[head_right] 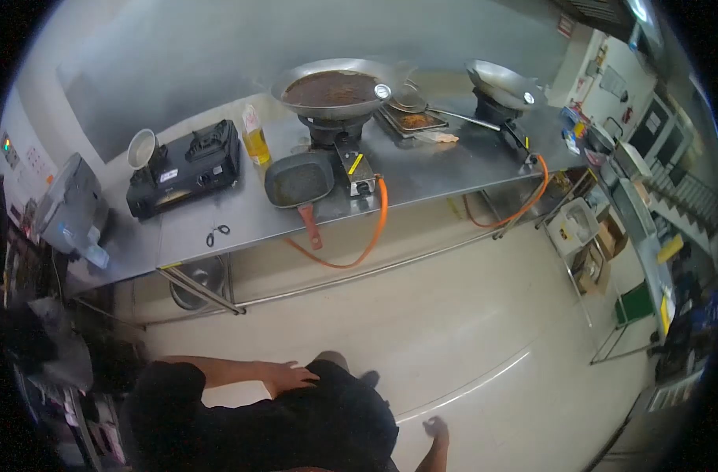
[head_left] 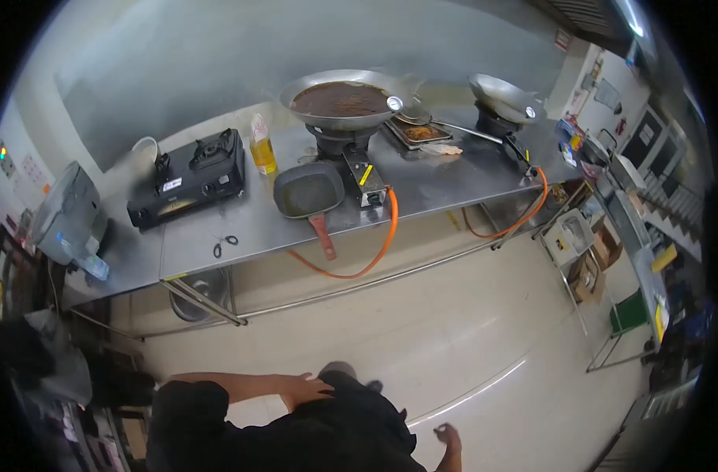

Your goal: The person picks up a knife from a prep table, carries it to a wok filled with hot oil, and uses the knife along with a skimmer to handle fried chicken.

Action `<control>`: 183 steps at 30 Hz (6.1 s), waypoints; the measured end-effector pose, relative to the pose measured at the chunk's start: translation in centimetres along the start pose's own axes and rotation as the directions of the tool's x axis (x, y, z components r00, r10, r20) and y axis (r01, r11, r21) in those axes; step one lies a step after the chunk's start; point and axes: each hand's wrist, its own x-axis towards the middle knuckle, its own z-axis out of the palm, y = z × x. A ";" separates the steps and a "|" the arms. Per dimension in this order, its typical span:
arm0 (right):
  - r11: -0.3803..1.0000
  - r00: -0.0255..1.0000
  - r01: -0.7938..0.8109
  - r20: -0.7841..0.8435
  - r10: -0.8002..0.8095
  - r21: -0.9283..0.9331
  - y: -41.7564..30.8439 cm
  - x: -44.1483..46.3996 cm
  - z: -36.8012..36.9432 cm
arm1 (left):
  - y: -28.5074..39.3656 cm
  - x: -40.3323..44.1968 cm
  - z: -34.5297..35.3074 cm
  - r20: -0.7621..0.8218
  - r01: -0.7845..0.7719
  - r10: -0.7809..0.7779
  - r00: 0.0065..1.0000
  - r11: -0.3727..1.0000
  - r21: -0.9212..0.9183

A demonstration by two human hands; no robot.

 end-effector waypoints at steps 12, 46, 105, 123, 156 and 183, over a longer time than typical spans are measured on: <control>0.696 0.681 0.718 -0.225 -0.696 0.022 -37.2 11.8 -31.7 | -10.9 4.1 -17.4 -0.472 0.239 -0.412 0.779 0.892 -0.384; 0.687 0.665 0.715 -0.179 -0.725 -0.126 -89.8 47.5 -80.9 | -22.0 23.2 -24.9 -0.166 -0.326 -0.738 0.654 -0.076 -0.942; -0.284 0.255 0.748 0.655 -0.712 -0.600 -96.4 4.2 -76.6 | -19.5 24.7 -21.0 0.137 -0.598 -0.797 0.588 -0.543 -0.590; -0.203 0.156 0.772 0.489 -0.858 -0.602 -88.4 4.6 -78.8 | -20.1 24.3 -20.8 0.146 -0.592 -0.837 0.528 -0.486 -0.643; -0.150 0.106 0.665 0.292 -0.951 -0.731 -87.1 4.8 -77.2 | -19.3 24.8 -21.1 0.151 -0.662 -0.867 0.476 -0.466 -0.588; -0.046 0.273 0.829 0.475 -0.837 -0.557 -90.1 7.3 -78.8 | -19.9 25.9 -19.2 0.058 -0.676 -0.894 0.445 -0.378 -0.633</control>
